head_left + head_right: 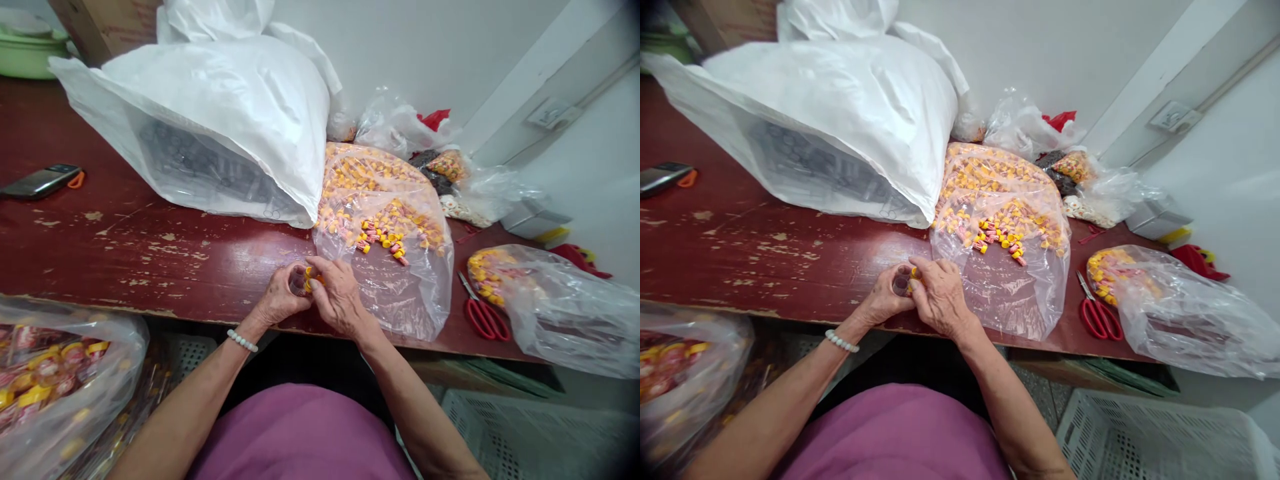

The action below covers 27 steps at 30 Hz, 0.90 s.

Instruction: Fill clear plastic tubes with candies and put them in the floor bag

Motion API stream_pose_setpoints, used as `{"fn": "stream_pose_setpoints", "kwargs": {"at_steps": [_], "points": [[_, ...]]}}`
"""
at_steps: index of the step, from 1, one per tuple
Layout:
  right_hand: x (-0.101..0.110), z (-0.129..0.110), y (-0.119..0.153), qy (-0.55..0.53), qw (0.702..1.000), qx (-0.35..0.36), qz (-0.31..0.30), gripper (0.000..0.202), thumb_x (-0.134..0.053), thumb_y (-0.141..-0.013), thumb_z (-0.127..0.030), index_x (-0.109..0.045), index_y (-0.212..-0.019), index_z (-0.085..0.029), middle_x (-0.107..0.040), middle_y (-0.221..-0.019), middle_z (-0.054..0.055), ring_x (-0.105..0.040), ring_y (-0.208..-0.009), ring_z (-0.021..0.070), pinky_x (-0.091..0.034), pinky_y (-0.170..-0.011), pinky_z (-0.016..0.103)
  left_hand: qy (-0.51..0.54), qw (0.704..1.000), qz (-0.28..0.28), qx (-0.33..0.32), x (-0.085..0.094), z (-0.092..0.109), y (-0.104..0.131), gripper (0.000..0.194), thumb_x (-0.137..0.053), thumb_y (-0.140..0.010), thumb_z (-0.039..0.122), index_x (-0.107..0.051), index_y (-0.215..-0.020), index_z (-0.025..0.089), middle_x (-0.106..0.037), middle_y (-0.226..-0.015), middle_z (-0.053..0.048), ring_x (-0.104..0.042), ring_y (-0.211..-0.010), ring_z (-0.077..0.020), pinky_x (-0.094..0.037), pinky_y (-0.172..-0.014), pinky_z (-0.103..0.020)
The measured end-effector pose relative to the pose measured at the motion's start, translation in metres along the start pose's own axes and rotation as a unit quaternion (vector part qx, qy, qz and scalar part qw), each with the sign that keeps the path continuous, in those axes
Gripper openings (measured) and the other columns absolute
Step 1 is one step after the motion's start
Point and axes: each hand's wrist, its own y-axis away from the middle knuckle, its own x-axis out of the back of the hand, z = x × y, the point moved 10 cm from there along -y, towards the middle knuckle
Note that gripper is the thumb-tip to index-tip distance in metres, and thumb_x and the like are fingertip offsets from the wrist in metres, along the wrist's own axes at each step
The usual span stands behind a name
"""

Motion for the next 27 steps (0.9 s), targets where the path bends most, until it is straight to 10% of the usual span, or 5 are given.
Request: {"fn": "stream_pose_setpoints", "kwargs": {"at_steps": [5,12,17,21,27], "points": [[0.002,0.022,-0.005,-0.042,0.998,-0.037,0.000,0.039,-0.041,-0.092,-0.032,-0.044,-0.129,-0.021,-0.064,-0.102,0.005,-0.055,-0.095,0.0182,-0.040,-0.089,0.034,0.026,0.999,0.026,0.039,0.002,-0.004,0.000,0.032,-0.070,-0.052,0.016,-0.054,-0.080,0.015,-0.062,-0.072,0.000,-0.058,-0.063,-0.0129,-0.048,-0.058,-0.023],[0.084,0.183,0.032,0.265,0.909,-0.306,0.096,0.024,-0.048,-0.082,-0.016,-0.060,-0.102,-0.010,-0.058,-0.108,0.019,-0.049,-0.106,0.0293,-0.037,-0.088,0.043,0.017,0.999,0.042,0.026,0.003,-0.008,-0.001,0.039,-0.069,-0.050,0.014,-0.055,-0.086,0.015,-0.067,-0.079,-0.002,-0.064,-0.071,-0.0164,-0.052,-0.065,-0.027],[0.103,0.229,0.044,0.256,0.902,-0.340,0.068,0.017,-0.051,-0.079,-0.017,-0.062,-0.092,-0.012,-0.061,-0.098,0.020,-0.053,-0.096,0.0303,-0.040,-0.081,0.044,0.017,0.999,0.040,0.030,0.002,-0.009,0.000,0.039,-0.069,-0.051,0.016,-0.055,-0.087,0.015,-0.067,-0.081,-0.003,-0.065,-0.071,-0.0167,-0.053,-0.065,-0.026],[0.099,0.198,0.029,0.133,0.929,-0.321,0.127,0.020,-0.049,-0.083,-0.028,-0.057,-0.094,-0.013,-0.062,-0.085,0.011,-0.057,-0.079,0.0217,-0.044,-0.074,0.038,0.022,0.998,0.044,0.035,0.002,-0.007,0.002,0.039,-0.069,-0.051,0.017,-0.054,-0.087,0.015,-0.065,-0.081,-0.003,-0.064,-0.070,-0.0164,-0.052,-0.062,-0.025],[0.029,0.060,-0.011,-0.245,0.946,-0.152,0.147,0.018,-0.047,-0.089,-0.037,-0.052,-0.098,-0.022,-0.060,-0.080,0.000,-0.056,-0.070,0.0113,-0.046,-0.065,0.025,-0.011,0.999,0.032,0.003,0.000,0.001,0.001,0.033,-0.067,-0.054,0.014,-0.055,-0.084,0.015,-0.065,-0.078,-0.002,-0.061,-0.070,-0.0147,-0.050,-0.063,-0.024]]}}
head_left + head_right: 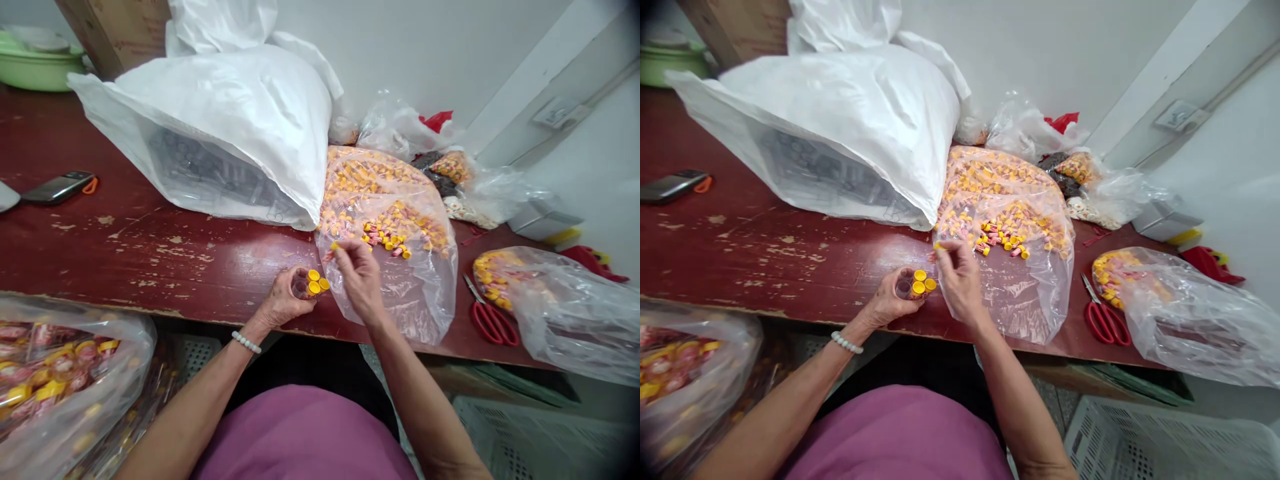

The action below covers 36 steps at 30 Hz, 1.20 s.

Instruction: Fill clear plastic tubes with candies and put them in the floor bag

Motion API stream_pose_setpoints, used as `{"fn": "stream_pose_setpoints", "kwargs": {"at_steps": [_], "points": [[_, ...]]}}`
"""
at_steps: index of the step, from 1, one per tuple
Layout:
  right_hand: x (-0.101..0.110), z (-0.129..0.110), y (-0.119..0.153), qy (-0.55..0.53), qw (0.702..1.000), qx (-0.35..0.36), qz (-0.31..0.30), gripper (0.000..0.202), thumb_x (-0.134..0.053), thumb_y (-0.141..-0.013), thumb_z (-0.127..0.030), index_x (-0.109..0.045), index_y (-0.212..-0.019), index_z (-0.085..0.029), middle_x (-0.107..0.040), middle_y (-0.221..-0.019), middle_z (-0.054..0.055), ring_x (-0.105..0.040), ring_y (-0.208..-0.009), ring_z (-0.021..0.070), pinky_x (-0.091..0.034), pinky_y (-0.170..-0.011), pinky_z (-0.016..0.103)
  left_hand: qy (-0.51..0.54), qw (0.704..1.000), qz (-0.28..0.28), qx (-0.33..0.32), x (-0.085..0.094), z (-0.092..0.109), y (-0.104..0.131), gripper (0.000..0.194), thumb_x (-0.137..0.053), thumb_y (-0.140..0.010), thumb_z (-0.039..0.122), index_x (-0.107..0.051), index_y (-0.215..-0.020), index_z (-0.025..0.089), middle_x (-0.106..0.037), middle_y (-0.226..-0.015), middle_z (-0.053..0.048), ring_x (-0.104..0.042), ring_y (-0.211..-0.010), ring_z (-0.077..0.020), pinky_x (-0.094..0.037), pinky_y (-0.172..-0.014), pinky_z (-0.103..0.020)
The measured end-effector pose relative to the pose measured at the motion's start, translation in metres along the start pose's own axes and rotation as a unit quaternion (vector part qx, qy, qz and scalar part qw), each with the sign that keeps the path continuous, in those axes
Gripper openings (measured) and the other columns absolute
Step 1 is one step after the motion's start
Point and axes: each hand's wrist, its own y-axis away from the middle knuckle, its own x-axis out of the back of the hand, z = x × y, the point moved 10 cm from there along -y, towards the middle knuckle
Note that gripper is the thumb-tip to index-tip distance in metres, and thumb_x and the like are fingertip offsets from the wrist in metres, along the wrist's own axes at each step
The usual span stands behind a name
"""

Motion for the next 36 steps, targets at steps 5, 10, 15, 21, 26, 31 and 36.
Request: {"fn": "stream_pose_setpoints", "kwargs": {"at_steps": [5,10,15,21,26,31,36], "points": [[-0.047,-0.030,0.022,0.107,0.987,0.097,-0.070,0.010,-0.050,-0.088,-0.026,-0.057,-0.093,-0.021,-0.061,-0.088,0.003,-0.057,-0.081,0.0147,-0.046,-0.076,0.030,-0.011,0.999,-0.022,-0.039,-0.002,0.001,0.000,0.034,-0.067,-0.057,0.016,-0.056,-0.089,0.015,-0.061,-0.077,0.000,-0.055,-0.066,-0.0127,-0.046,-0.061,-0.023],[-0.041,-0.037,0.027,0.160,0.973,0.146,-0.080,0.015,-0.048,-0.087,-0.023,-0.056,-0.099,-0.023,-0.059,-0.104,0.006,-0.054,-0.100,0.0195,-0.043,-0.089,0.037,-0.031,0.999,-0.015,-0.037,0.002,-0.001,-0.001,0.031,-0.068,-0.056,0.019,-0.055,-0.084,0.016,-0.056,-0.071,0.003,-0.049,-0.062,-0.0106,-0.042,-0.058,-0.022],[-0.065,-0.042,0.039,0.244,0.943,0.169,-0.151,0.024,-0.049,-0.085,-0.025,-0.055,-0.108,-0.022,-0.064,-0.098,0.005,-0.052,-0.091,0.0218,-0.040,-0.086,0.040,-0.055,0.998,-0.011,-0.014,0.004,-0.006,-0.003,0.021,-0.065,-0.060,0.023,-0.057,-0.078,0.015,-0.060,-0.073,0.001,-0.053,-0.065,-0.0130,-0.045,-0.060,-0.024],[-0.037,-0.024,0.020,0.194,0.966,0.127,-0.111,0.025,-0.046,-0.088,-0.030,-0.054,-0.111,-0.022,-0.064,-0.096,0.004,-0.055,-0.089,0.0182,-0.043,-0.082,0.033,-0.011,1.000,-0.014,-0.025,0.000,-0.005,-0.002,0.028,-0.067,-0.058,0.017,-0.057,-0.084,0.015,-0.061,-0.074,0.000,-0.056,-0.066,-0.0135,-0.047,-0.060,-0.023],[0.056,0.064,-0.026,0.377,0.923,-0.012,0.069,0.018,-0.046,-0.086,-0.024,-0.060,-0.093,-0.016,-0.061,-0.098,0.010,-0.054,-0.095,0.0204,-0.042,-0.086,0.035,0.040,0.999,-0.010,-0.002,-0.004,-0.010,-0.001,0.029,-0.068,-0.055,0.014,-0.054,-0.080,0.015,-0.060,-0.075,0.000,-0.058,-0.065,-0.0131,-0.049,-0.059,-0.023],[0.075,0.110,-0.036,0.395,0.917,-0.025,0.038,0.019,-0.047,-0.084,-0.023,-0.064,-0.089,-0.015,-0.063,-0.095,0.011,-0.054,-0.094,0.0214,-0.041,-0.086,0.034,0.037,0.999,-0.005,0.013,-0.003,-0.013,-0.001,0.029,-0.068,-0.054,0.016,-0.054,-0.080,0.015,-0.059,-0.075,-0.001,-0.058,-0.065,-0.0136,-0.049,-0.059,-0.024],[0.061,0.106,-0.021,0.425,0.905,-0.009,0.015,0.027,-0.041,-0.087,-0.021,-0.060,-0.105,-0.014,-0.059,-0.106,0.013,-0.051,-0.099,0.0222,-0.040,-0.084,0.035,0.016,1.000,-0.007,0.003,-0.002,-0.013,-0.001,0.029,-0.068,-0.054,0.016,-0.053,-0.079,0.015,-0.059,-0.073,0.001,-0.057,-0.065,-0.0126,-0.048,-0.059,-0.022]]}}
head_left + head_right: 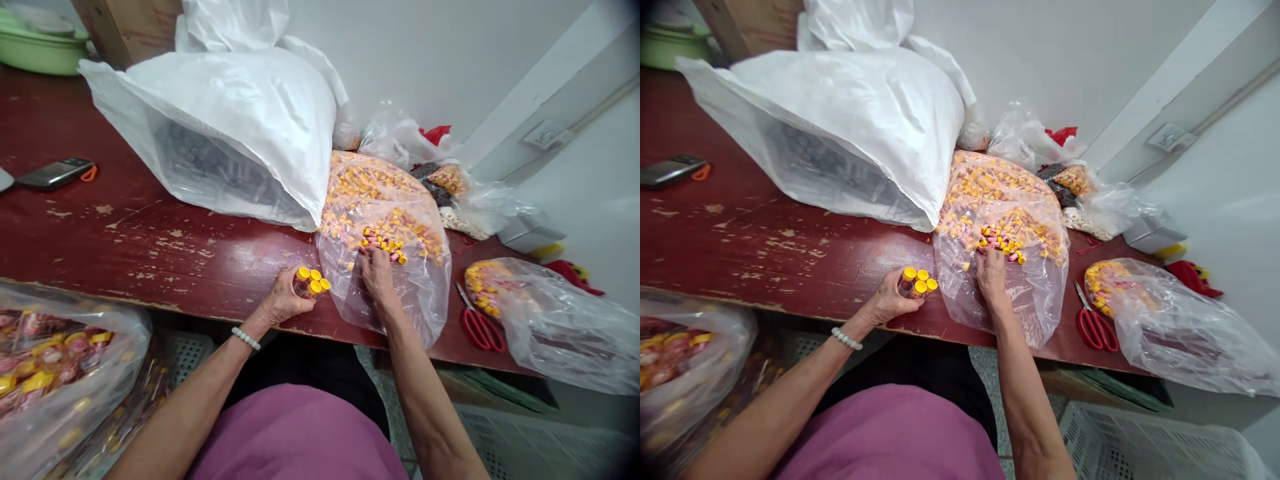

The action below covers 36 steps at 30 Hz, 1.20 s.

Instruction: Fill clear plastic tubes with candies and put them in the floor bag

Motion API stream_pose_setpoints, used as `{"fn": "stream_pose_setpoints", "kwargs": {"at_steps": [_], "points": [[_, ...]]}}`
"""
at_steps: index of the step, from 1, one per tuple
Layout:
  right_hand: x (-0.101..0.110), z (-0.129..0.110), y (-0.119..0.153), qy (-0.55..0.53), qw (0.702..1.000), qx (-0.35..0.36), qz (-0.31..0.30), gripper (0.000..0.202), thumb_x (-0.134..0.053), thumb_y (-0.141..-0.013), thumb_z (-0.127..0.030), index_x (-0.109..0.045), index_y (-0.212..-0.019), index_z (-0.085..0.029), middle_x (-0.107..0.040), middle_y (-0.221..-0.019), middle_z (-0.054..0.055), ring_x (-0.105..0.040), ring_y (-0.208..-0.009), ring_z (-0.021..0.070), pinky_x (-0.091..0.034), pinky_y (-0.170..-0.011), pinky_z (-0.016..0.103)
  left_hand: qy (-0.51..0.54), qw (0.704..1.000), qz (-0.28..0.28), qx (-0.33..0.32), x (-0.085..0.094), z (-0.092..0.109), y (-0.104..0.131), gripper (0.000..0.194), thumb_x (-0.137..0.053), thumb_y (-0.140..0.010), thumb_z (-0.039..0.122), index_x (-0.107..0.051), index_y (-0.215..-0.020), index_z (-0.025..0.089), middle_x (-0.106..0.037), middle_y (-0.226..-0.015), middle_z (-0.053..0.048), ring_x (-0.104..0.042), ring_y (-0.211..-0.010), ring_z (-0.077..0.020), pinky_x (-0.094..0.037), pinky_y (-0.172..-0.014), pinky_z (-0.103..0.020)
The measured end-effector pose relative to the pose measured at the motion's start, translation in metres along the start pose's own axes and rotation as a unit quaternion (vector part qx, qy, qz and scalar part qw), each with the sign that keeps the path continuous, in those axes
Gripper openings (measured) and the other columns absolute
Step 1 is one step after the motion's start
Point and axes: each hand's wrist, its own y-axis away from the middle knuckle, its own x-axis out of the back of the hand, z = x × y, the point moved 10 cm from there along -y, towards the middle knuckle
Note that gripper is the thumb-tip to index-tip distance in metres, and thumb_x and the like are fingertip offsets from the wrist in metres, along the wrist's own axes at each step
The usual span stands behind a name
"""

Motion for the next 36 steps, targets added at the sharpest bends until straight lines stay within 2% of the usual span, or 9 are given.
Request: {"fn": "stream_pose_setpoints", "kwargs": {"at_steps": [3,7,14,19,22,25,27,30,36], "points": [[-0.010,-0.025,0.009,0.064,0.995,0.066,-0.034,0.030,-0.042,-0.086,-0.016,-0.060,-0.110,-0.018,-0.056,-0.113,0.012,-0.048,-0.100,0.0231,-0.039,-0.085,0.036,0.003,1.000,0.006,0.003,0.001,0.001,0.000,0.029,-0.068,-0.053,0.016,-0.053,-0.078,0.015,-0.058,-0.072,0.001,-0.056,-0.063,-0.0116,-0.046,-0.057,-0.021],[-0.001,-0.045,0.019,0.039,0.997,0.073,0.007,0.034,-0.037,-0.084,-0.008,-0.058,-0.110,-0.015,-0.057,-0.107,0.012,-0.049,-0.097,0.0220,-0.039,-0.084,0.034,0.002,1.000,0.015,0.003,0.001,0.000,-0.001,0.029,-0.068,-0.052,0.016,-0.054,-0.077,0.014,-0.059,-0.074,0.000,-0.056,-0.064,-0.0118,-0.046,-0.058,-0.021],[-0.012,-0.057,0.036,0.030,0.995,0.090,-0.041,0.023,-0.044,-0.089,-0.023,-0.063,-0.101,-0.018,-0.061,-0.100,0.010,-0.051,-0.089,0.0225,-0.041,-0.082,0.036,-0.021,1.000,0.002,-0.001,-0.001,-0.003,-0.002,0.029,-0.068,-0.054,0.017,-0.055,-0.080,0.014,-0.059,-0.075,0.000,-0.057,-0.066,-0.0128,-0.047,-0.060,-0.022],[0.048,-0.028,0.033,-0.127,0.986,-0.043,0.096,0.025,-0.045,-0.090,-0.032,-0.060,-0.100,-0.014,-0.062,-0.095,0.009,-0.055,-0.087,0.0198,-0.044,-0.080,0.036,-0.026,1.000,-0.005,-0.006,-0.001,0.003,-0.001,0.028,-0.067,-0.056,0.018,-0.052,-0.079,0.015,-0.057,-0.072,0.002,-0.054,-0.063,-0.0116,-0.045,-0.057,-0.022],[0.071,-0.072,0.037,-0.231,0.971,0.008,0.060,0.022,-0.047,-0.090,-0.033,-0.058,-0.104,-0.019,-0.062,-0.096,0.005,-0.056,-0.084,0.0160,-0.046,-0.077,0.031,-0.041,0.999,-0.009,-0.017,0.000,0.006,0.000,0.027,-0.067,-0.057,0.019,-0.052,-0.080,0.015,-0.057,-0.071,0.002,-0.053,-0.062,-0.0110,-0.044,-0.057,-0.022],[0.069,-0.152,0.051,-0.256,0.951,0.163,-0.058,0.016,-0.048,-0.090,-0.023,-0.060,-0.100,-0.021,-0.060,-0.095,0.005,-0.057,-0.089,0.0151,-0.047,-0.079,0.029,-0.071,0.996,-0.012,-0.049,0.000,0.009,-0.001,0.025,-0.065,-0.058,0.018,-0.053,-0.079,0.015,-0.055,-0.069,0.003,-0.049,-0.060,-0.0098,-0.042,-0.057,-0.022],[0.060,-0.185,0.062,-0.230,0.940,0.227,-0.107,0.017,-0.046,-0.090,-0.019,-0.060,-0.100,-0.021,-0.060,-0.096,0.006,-0.057,-0.091,0.0159,-0.048,-0.080,0.030,-0.095,0.993,-0.005,-0.069,0.002,0.010,-0.002,0.022,-0.063,-0.058,0.017,-0.053,-0.077,0.015,-0.053,-0.067,0.003,-0.047,-0.059,-0.0097,-0.041,-0.056,-0.022],[0.052,-0.199,0.066,-0.198,0.936,0.262,-0.123,0.022,-0.048,-0.089,-0.019,-0.056,-0.109,-0.020,-0.060,-0.103,0.008,-0.056,-0.097,0.0183,-0.047,-0.086,0.034,-0.118,0.990,0.011,-0.074,0.005,0.010,-0.002,0.021,-0.063,-0.058,0.019,-0.054,-0.077,0.016,-0.056,-0.070,0.002,-0.048,-0.062,-0.0110,-0.041,-0.059,-0.023],[0.078,-0.183,0.056,-0.214,0.953,0.214,-0.027,0.019,-0.043,-0.088,-0.016,-0.056,-0.101,-0.021,-0.060,-0.100,0.007,-0.054,-0.098,0.0186,-0.045,-0.086,0.036,-0.089,0.994,-0.012,-0.067,0.002,0.013,-0.001,0.026,-0.065,-0.056,0.017,-0.053,-0.079,0.015,-0.055,-0.069,0.003,-0.047,-0.060,-0.0102,-0.042,-0.059,-0.023]]}}
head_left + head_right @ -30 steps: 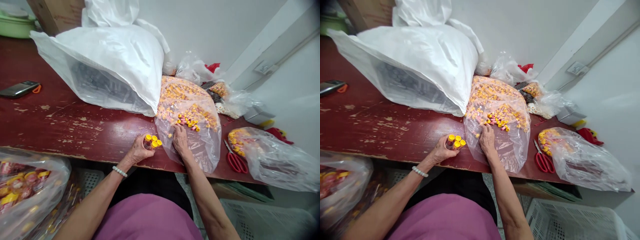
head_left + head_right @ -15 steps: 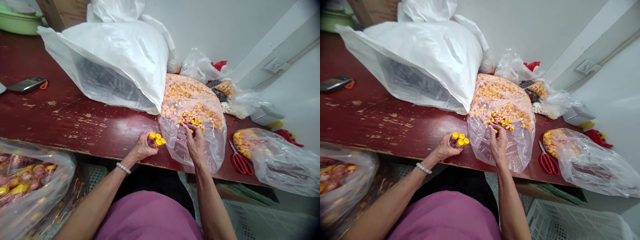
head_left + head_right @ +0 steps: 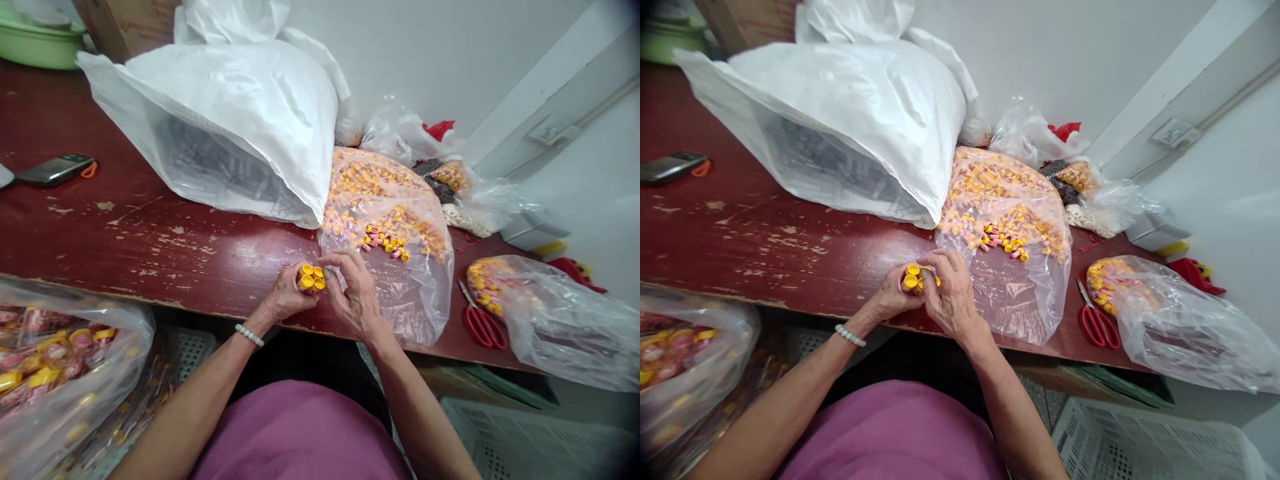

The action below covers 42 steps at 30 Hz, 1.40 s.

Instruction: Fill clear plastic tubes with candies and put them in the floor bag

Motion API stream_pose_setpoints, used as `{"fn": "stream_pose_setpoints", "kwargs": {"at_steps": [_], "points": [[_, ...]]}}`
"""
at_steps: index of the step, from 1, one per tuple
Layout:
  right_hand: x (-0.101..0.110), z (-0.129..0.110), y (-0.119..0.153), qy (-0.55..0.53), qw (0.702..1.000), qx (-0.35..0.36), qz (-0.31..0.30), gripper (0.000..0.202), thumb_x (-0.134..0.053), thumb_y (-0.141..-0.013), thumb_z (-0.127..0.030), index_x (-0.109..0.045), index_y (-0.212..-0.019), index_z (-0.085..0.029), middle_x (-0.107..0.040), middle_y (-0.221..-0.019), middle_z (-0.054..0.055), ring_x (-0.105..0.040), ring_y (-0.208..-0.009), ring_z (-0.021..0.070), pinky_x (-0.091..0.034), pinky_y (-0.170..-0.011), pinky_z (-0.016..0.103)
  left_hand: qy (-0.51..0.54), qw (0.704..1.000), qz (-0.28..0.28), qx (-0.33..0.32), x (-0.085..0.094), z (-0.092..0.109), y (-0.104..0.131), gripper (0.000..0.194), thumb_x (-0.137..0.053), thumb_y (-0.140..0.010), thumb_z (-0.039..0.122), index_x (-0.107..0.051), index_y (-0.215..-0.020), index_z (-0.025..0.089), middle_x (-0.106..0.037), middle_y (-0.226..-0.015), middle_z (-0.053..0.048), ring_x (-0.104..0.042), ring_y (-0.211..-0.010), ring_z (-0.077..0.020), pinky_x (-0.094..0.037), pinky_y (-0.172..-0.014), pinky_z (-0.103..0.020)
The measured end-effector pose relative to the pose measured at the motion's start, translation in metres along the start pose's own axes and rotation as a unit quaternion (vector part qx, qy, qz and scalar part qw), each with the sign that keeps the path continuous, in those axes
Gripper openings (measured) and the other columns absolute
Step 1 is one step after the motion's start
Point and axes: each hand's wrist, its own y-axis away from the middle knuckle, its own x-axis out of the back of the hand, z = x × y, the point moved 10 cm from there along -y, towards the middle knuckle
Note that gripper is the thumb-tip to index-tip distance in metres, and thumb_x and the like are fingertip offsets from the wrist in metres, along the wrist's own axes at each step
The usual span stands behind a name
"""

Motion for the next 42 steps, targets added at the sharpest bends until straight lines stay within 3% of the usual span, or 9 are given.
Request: {"fn": "stream_pose_setpoints", "kwargs": {"at_steps": [10,18,21,24,31,34,36,40,42], "points": [[-0.048,-0.007,0.032,0.091,0.993,0.023,-0.072,0.037,-0.049,-0.079,-0.022,-0.050,-0.116,-0.021,-0.063,-0.108,0.004,-0.048,-0.108,0.0246,-0.028,-0.095,0.045,0.017,0.999,0.022,0.044,0.000,-0.022,0.001,0.016,-0.062,-0.065,0.023,-0.049,-0.070,0.017,-0.053,-0.066,0.002,-0.043,-0.060,-0.0097,-0.040,-0.057,-0.024],[-0.013,0.020,0.025,-0.014,0.998,-0.068,-0.004,0.049,-0.047,-0.085,-0.027,-0.034,-0.132,-0.020,-0.050,-0.126,0.011,-0.048,-0.117,0.0226,-0.041,-0.096,0.043,0.097,0.992,0.006,0.083,0.003,-0.011,0.001,0.033,-0.070,-0.053,0.018,-0.055,-0.083,0.014,-0.056,-0.073,0.002,-0.048,-0.064,-0.0107,-0.041,-0.060,-0.023],[-0.023,0.009,0.026,0.061,0.996,0.027,-0.053,0.073,-0.061,-0.078,-0.040,-0.027,-0.139,-0.019,-0.038,-0.140,0.016,-0.036,-0.129,0.0301,-0.034,-0.102,0.052,0.170,0.976,0.028,0.132,0.004,-0.016,0.006,0.033,-0.068,-0.050,0.014,-0.055,-0.080,0.014,-0.055,-0.070,0.003,-0.046,-0.062,-0.0095,-0.040,-0.057,-0.022],[-0.052,-0.003,0.037,0.104,0.979,0.127,-0.125,0.085,-0.067,-0.072,-0.047,-0.026,-0.140,-0.016,-0.043,-0.137,0.018,-0.041,-0.125,0.0330,-0.039,-0.098,0.052,0.294,0.942,0.007,0.160,-0.007,-0.013,0.018,0.030,-0.064,-0.047,0.008,-0.056,-0.075,0.014,-0.054,-0.068,0.004,-0.047,-0.059,-0.0092,-0.039,-0.055,-0.022],[-0.075,-0.028,0.036,0.078,0.979,0.181,-0.050,0.066,-0.057,-0.083,-0.045,-0.033,-0.139,-0.022,-0.056,-0.122,0.016,-0.054,-0.110,0.0323,-0.045,-0.090,0.049,0.402,0.891,0.056,0.201,0.016,-0.005,0.049,0.032,-0.069,-0.037,0.004,-0.052,-0.062,0.014,-0.051,-0.062,0.005,-0.044,-0.055,-0.0074,-0.037,-0.051,-0.021],[-0.085,-0.054,0.032,0.026,0.977,0.199,-0.075,0.065,-0.053,-0.084,-0.049,-0.032,-0.140,-0.024,-0.055,-0.121,0.015,-0.054,-0.110,0.0323,-0.046,-0.089,0.050,0.370,0.904,0.084,0.199,0.047,0.001,0.068,0.029,-0.067,-0.041,0.006,-0.052,-0.063,0.014,-0.050,-0.062,0.005,-0.044,-0.055,-0.0067,-0.037,-0.051,-0.020],[-0.089,-0.068,0.030,-0.006,0.975,0.200,-0.095,0.069,-0.053,-0.082,-0.052,-0.029,-0.140,-0.024,-0.048,-0.129,0.016,-0.049,-0.117,0.0333,-0.046,-0.092,0.051,0.307,0.923,0.127,0.193,0.087,0.004,0.086,0.032,-0.066,-0.043,0.006,-0.055,-0.072,0.014,-0.055,-0.068,0.003,-0.048,-0.058,-0.0074,-0.039,-0.054,-0.020],[-0.082,-0.057,0.029,-0.032,0.984,0.159,-0.080,0.060,-0.054,-0.081,-0.053,-0.041,-0.132,-0.025,-0.040,-0.134,0.016,-0.044,-0.123,0.0345,-0.045,-0.094,0.053,0.038,0.940,0.267,0.210,0.216,0.016,0.147,0.037,-0.066,-0.048,0.009,-0.055,-0.082,0.015,-0.060,-0.074,0.000,-0.054,-0.064,-0.0111,-0.043,-0.059,-0.022],[-0.081,-0.038,0.031,-0.041,0.985,0.136,-0.095,0.046,-0.050,-0.085,-0.049,-0.049,-0.124,-0.025,-0.044,-0.129,0.014,-0.047,-0.119,0.0331,-0.046,-0.093,0.052,-0.153,0.890,0.332,0.271,0.287,0.023,0.194,0.033,-0.064,-0.049,0.011,-0.054,-0.080,0.015,-0.059,-0.072,0.000,-0.054,-0.062,-0.0125,-0.041,-0.054,-0.022]]}}
